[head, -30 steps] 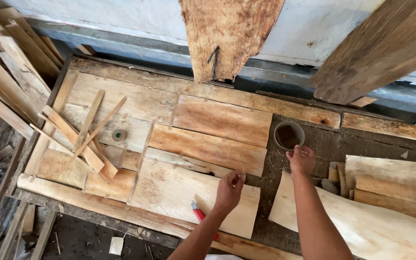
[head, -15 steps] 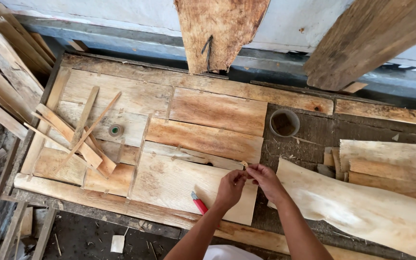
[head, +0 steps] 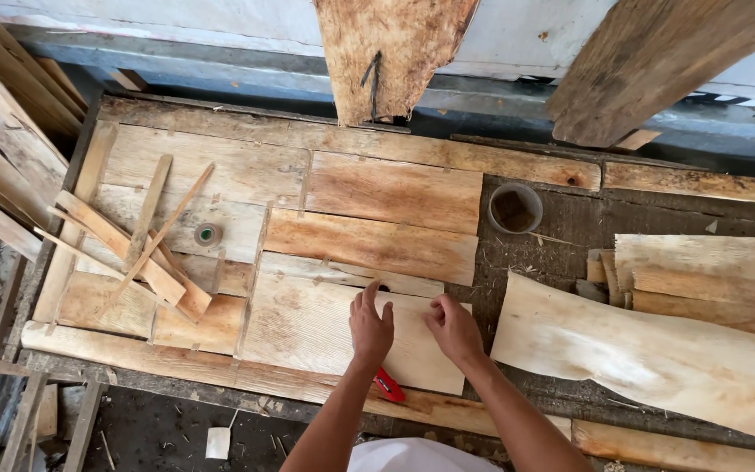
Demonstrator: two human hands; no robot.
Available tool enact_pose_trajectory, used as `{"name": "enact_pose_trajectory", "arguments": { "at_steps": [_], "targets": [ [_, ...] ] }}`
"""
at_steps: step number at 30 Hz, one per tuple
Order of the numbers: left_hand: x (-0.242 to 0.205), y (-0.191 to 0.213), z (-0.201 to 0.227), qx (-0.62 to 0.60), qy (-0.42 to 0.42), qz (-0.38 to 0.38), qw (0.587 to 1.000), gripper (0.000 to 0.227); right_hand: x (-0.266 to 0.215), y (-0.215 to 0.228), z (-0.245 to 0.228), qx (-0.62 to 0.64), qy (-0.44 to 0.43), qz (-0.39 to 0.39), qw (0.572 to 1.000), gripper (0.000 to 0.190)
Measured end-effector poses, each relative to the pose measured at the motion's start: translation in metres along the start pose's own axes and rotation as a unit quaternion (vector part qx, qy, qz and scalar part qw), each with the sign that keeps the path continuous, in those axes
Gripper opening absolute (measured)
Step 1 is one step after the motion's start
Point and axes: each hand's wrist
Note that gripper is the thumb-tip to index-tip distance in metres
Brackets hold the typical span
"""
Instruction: Applying adhesive and cutting wood strips to craft panels.
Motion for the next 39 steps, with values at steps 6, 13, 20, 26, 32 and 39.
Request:
{"name": "enact_pose_trajectory", "arguments": {
  "at_steps": [6, 13, 20, 26, 32, 39],
  "targets": [
    [-0.003, 0.003, -0.011, 0.028, 0.028, -0.061, 0.997, 0.059, 0.004, -0.017, 0.013, -0.032, -0.007, 0.026, 0.999, 0.040],
    [-0.001, 0.003, -0.020, 0.047, 0.014, -0.096, 0.994, 0.062, 0.009, -0.023, 0.014, -0.093, -0.017, -0.012, 0.995, 0.054],
    [0.002, 0.007, -0.017, 0.103, 0.015, -0.138, 0.985, 0.069, 0.011, -0.026, 0.019, -0.115, -0.002, -0.046, 0.992, 0.065],
    [0.012, 0.009, -0.022, 0.207, -0.015, -0.189, 0.960, 0.089, 0.013, -0.023, 0.011, -0.139, -0.013, -0.066, 0.988, 0.064],
    [0.035, 0.022, -0.015, 0.238, 0.008, -0.250, 0.938, 0.114, 0.017, -0.025, 0.016, -0.154, -0.029, -0.089, 0.984, 0.062],
    [0.039, 0.016, -0.026, 0.233, 0.023, -0.265, 0.935, 0.121, 0.020, -0.019, 0.002, -0.202, -0.005, -0.062, 0.977, 0.054]
  ]
}}
Point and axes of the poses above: each hand's wrist, its own x-axis towards the middle knuckle, its own y-axis out of the back of the hand, z = x × y, and after that the axes turned 3 degrees about -x, right-handed
